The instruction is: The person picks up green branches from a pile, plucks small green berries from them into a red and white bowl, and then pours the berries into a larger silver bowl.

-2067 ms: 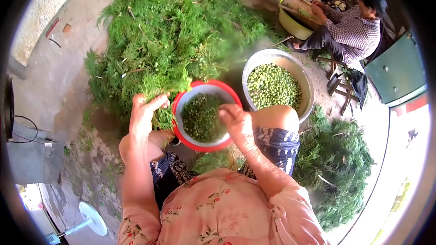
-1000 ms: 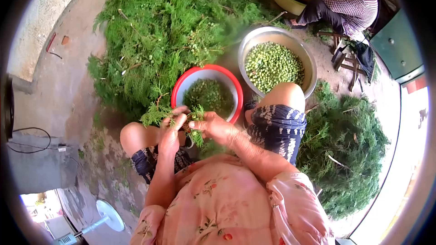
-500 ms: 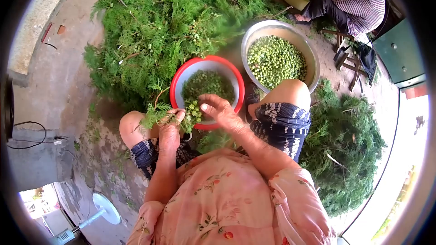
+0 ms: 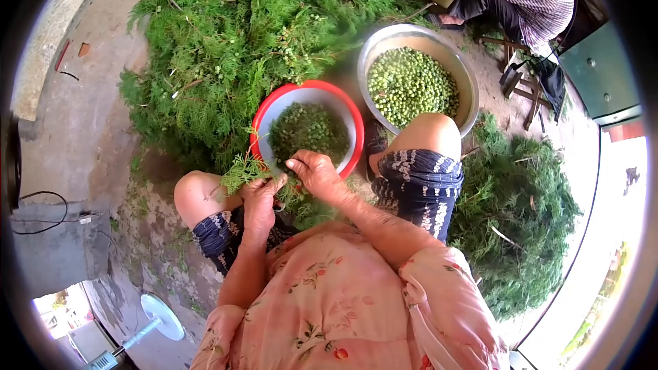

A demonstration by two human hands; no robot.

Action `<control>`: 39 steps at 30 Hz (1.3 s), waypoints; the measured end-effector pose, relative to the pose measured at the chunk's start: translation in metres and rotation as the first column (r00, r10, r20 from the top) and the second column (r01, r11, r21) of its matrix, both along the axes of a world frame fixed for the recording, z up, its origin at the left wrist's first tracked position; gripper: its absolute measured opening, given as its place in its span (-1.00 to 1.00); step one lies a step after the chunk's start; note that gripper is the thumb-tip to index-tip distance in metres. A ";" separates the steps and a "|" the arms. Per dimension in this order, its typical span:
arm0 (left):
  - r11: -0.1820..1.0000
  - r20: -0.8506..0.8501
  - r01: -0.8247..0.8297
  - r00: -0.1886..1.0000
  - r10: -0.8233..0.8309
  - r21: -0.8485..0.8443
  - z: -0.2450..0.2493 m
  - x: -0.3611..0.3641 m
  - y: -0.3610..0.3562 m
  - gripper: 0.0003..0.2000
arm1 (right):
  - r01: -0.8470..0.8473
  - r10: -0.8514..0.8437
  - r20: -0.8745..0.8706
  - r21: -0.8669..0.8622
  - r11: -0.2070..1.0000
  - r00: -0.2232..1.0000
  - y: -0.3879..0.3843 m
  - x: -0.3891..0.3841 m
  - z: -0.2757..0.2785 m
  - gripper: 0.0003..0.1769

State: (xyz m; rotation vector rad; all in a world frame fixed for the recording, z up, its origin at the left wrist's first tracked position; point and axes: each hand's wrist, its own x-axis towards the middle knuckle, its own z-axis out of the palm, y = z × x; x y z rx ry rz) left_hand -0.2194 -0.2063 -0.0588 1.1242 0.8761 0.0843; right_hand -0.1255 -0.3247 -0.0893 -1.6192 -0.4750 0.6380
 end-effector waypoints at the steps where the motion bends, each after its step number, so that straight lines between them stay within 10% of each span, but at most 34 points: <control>1: 0.999 0.004 -0.032 0.999 0.032 -0.001 0.000 0.001 -0.004 -0.90 | 0.031 -0.031 -0.031 -0.016 0.999 0.999 0.000 -0.001 -0.002 -0.77; 17: 0.989 0.047 -0.014 0.999 0.022 -0.150 0.002 -0.005 -0.008 -0.91 | 0.116 -0.016 -0.557 0.144 0.983 0.831 -0.005 -0.008 0.007 -0.54; 20: 0.995 0.044 0.001 0.999 0.004 -0.100 0.006 -0.003 -0.013 -0.92 | 0.146 -0.071 -0.502 0.111 0.983 0.862 -0.002 -0.013 0.016 -0.52; 23: 0.994 0.042 0.032 0.999 -0.028 -0.102 0.003 -0.003 -0.013 -0.91 | -0.018 0.015 -0.029 -0.109 0.994 0.999 -0.007 -0.010 0.012 -0.56; 27: 0.990 0.041 0.098 0.995 -0.094 -0.097 -0.003 -0.004 -0.013 -0.89 | 0.096 -0.095 0.012 -0.058 0.994 0.995 -0.003 -0.014 0.015 -0.64; 36: 0.994 -0.032 0.067 0.997 -0.070 -0.092 0.014 -0.006 -0.030 -0.85 | 0.209 -0.227 -0.418 -0.088 0.974 0.880 0.001 -0.008 -0.011 -0.57; 39: 0.972 -0.107 0.192 0.978 -0.178 0.136 0.011 -0.010 -0.033 -0.84 | 0.209 -0.240 -0.548 -0.120 0.971 0.801 -0.001 -0.003 -0.010 -0.55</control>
